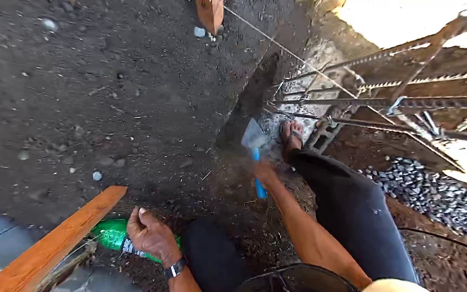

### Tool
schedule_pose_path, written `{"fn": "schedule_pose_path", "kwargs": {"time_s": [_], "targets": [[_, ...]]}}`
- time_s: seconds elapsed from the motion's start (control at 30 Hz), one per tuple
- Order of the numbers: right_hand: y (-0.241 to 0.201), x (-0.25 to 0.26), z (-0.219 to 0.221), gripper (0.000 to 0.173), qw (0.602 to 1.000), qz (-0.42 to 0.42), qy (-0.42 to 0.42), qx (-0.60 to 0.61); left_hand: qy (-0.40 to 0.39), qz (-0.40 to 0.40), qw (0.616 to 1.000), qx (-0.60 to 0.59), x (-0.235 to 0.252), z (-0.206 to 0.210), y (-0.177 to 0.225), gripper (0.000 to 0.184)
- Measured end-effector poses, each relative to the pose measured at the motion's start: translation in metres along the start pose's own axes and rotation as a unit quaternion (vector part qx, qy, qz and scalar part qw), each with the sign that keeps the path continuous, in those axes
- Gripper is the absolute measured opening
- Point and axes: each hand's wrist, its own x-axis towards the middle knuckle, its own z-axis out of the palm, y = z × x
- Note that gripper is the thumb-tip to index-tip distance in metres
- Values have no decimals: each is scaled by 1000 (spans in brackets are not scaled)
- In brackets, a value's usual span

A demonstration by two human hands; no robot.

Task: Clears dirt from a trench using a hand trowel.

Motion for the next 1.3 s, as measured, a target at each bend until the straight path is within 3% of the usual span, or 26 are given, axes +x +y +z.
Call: {"fn": "schedule_pose_path", "kwargs": {"time_s": [0.07, 0.13, 0.33, 0.53, 0.7, 0.8, 0.93, 1.13, 1.3], "targets": [[-7, 24, 4, 41, 1000, 5, 2, -5, 6, -19, 1000, 2, 0, 3, 9, 32], [-11, 53, 7, 42, 1000, 13, 21, -11, 22, -26, 999, 16, 5, 11, 17, 36], [0, 109, 3, 44, 996, 9, 87, 14, 52, 39, 997, -34, 18, 50, 31, 26], [-9, 146, -5, 49, 987, 14, 141, -72, 75, 85, 993, -32, 32, 76, 30, 45], [-12, 112, 16, 49, 979, -37, 79, -186, 99, 116, 988, 26, 34, 91, 35, 60], [-2, 98, 15, 51, 985, -14, 84, -151, 118, 111, 986, 43, 36, 99, 43, 70], [-8, 120, -1, 49, 982, 0, 162, -99, 141, 125, 981, 49, 40, 109, 45, 74], [-41, 173, -11, 67, 968, 0, 213, -133, 123, 173, 976, 44, 40, 104, 39, 72], [-24, 148, -12, 64, 973, -10, 168, -161, 107, 181, 977, 36, 36, 112, 46, 71]]}}
